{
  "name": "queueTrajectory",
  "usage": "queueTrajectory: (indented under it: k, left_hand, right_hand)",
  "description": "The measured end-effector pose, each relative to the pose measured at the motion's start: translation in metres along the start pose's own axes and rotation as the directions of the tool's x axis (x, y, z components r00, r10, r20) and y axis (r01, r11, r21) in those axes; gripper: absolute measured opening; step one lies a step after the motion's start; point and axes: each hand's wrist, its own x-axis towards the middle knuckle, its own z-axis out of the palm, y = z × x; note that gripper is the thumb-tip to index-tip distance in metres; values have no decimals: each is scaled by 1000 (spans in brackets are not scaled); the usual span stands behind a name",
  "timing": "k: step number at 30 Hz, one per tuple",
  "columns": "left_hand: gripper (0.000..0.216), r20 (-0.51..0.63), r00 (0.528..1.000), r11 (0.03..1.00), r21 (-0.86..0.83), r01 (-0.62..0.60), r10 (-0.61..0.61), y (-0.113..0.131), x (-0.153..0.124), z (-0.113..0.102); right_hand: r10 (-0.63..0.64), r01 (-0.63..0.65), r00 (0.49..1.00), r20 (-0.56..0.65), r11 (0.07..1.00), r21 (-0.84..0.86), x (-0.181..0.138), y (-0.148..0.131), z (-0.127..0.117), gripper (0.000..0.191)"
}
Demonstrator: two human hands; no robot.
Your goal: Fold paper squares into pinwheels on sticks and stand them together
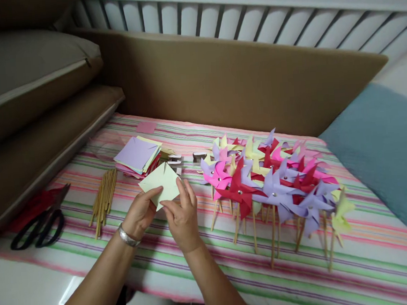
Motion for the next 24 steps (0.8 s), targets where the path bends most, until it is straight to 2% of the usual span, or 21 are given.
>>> queueTrajectory:
  k: [7, 10, 12, 14, 16, 17, 19, 21, 22, 24]
  left_hand:
    - [43, 18, 1000, 1000, 30, -2, 1, -3, -1, 1]
    - [46, -22, 997, 997, 14, -70, 71, -2, 0, 1]
    - [47, -32, 991, 991, -13, -130, 130, -1, 1, 1]
    - [47, -19, 988, 986, -54, -157, 156, -2, 1, 2]
    - [44, 0, 992, 988, -88, -128, 128, -5, 1, 4]
    - [42, 12, 995, 990, -100, -101, 103, -7, 1, 4]
    - [39, 46, 998, 992, -117, -42, 47, -12, 0, 6]
    - [34, 77, 997, 992, -126, 2, 7, -18, 0, 7]
    - [30, 88, 996, 992, -122, 29, -18, -20, -1, 7]
    - [20, 61, 994, 991, -90, 100, -95, -24, -3, 7]
  right_hand:
    - [93, -95, 995, 30, 991, 94, 1, 6, -4, 19]
    - [267, -266, 963, 28, 931, 250, 1, 10, -4, 20]
    - [468, -445, 881, 66, 775, 448, 0, 10, -2, 30]
    - [609, -550, 777, 159, 536, 640, -1, 7, 1, 38]
    - [634, -576, 729, 260, 361, 733, -1, 3, 6, 36]
    - [622, -584, 726, 295, 330, 742, -1, 1, 7, 32]
    - [611, -600, 729, 309, 354, 718, 1, 0, 8, 22]
    - [625, -602, 739, 252, 444, 663, 4, 4, 4, 16]
    - [625, -589, 756, 195, 519, 620, 6, 8, 0, 15]
    - [567, -517, 823, 41, 718, 467, 10, 18, -10, 14]
